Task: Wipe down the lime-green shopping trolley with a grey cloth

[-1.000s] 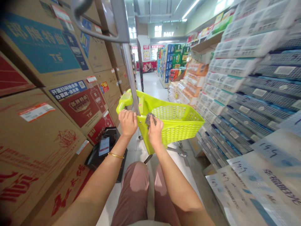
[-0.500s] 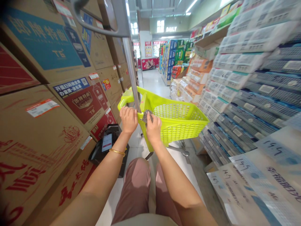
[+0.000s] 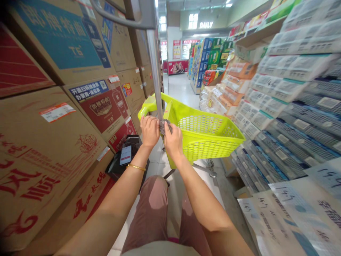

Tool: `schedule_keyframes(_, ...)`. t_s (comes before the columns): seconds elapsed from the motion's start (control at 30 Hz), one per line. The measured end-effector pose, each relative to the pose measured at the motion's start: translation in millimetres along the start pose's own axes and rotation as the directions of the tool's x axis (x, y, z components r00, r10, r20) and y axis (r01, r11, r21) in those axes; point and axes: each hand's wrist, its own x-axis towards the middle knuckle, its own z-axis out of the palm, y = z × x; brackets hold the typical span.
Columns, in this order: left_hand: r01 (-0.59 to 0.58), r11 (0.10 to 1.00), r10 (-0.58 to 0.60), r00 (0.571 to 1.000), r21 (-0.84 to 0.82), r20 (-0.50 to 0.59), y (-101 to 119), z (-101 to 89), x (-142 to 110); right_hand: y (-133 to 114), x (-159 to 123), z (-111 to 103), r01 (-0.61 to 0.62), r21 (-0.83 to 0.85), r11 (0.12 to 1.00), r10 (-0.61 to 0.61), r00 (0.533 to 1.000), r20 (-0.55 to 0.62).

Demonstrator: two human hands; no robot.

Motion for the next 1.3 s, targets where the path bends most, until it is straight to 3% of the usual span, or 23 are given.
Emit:
schedule_keyframes(0.2,0.006,0.999,-0.005,1.0,-0.047,0.014,-4.3,0.7,-0.5,26.3,-3.3,-11.0,-0.093,0.017,0.995,0.094,0.995,-0.027)
schedule_keyframes(0.27,0.052,0.995,-0.054,0.998,-0.088,-0.021,-1.0,4.3,-8.3,29.1,-2.3,-13.4,-0.063,0.042,0.997,0.062,0.998,0.015)
schedule_keyframes(0.33,0.165,0.978,-0.178,0.978,-0.124,-0.108,5.3,11.2,-22.4,29.5,-1.3,-14.9,-0.046,0.058,0.997,0.044,0.998,0.037)
schedule_keyframes(0.37,0.241,0.961,-0.263,0.948,-0.137,-0.177,9.0,16.0,-31.1,29.3,-1.1,-15.5,-0.041,0.063,0.997,0.039,0.999,0.038)
schedule_keyframes(0.43,0.405,0.895,-0.445,0.842,-0.188,-0.305,16.0,27.3,-48.1,29.2,-1.4,-16.1,-0.028,0.07,0.997,0.026,0.999,0.034)
schedule_keyframes(0.5,0.518,0.804,-0.591,0.752,-0.293,-0.293,20.6,38.7,-60.5,29.8,-2.5,-16.0,-0.009,0.076,0.997,0.008,1.0,0.023)
schedule_keyframes(0.53,0.547,0.757,-0.64,0.732,-0.358,-0.233,21.9,43.7,-64.0,30.3,-3.0,-15.5,0.002,0.08,0.997,-0.004,1.0,0.018)
schedule_keyframes(0.6,0.579,0.665,-0.672,0.74,-0.473,-0.039,22.8,50.9,-65.7,31.7,-3.6,-13.8,0.032,0.089,0.996,-0.033,0.999,0.012)
schedule_keyframes(0.67,0.591,0.585,-0.672,0.737,-0.555,0.076,22.8,54.4,-63.4,33.4,-3.8,-10.4,0.076,0.09,0.993,-0.078,0.997,0.015)
schedule_keyframes(0.8,0.571,0.525,-0.675,0.731,-0.631,0.1,22.9,54.8,-60.0,38.2,-6.9,3.0,0.16,0.046,0.986,-0.16,0.987,0.007)
schedule_keyframes(0.93,0.56,0.516,-0.652,0.748,-0.649,0.126,19.7,54.5,-62.7,44.9,-18.4,22.4,0.156,-0.004,0.988,-0.156,0.988,-0.013)
schedule_keyframes(1.13,0.54,0.474,-0.627,0.761,-0.695,0.164,10.0,56.1,-64.8,56.7,-46.4,41.8,0.196,0.028,0.98,-0.197,0.979,0.052)
schedule_keyframes(1.3,0.563,0.425,-0.652,0.734,-0.709,0.192,2.4,58.5,-66.0,62.8,-73.4,46.0,0.272,0.027,0.962,-0.272,0.942,0.197)
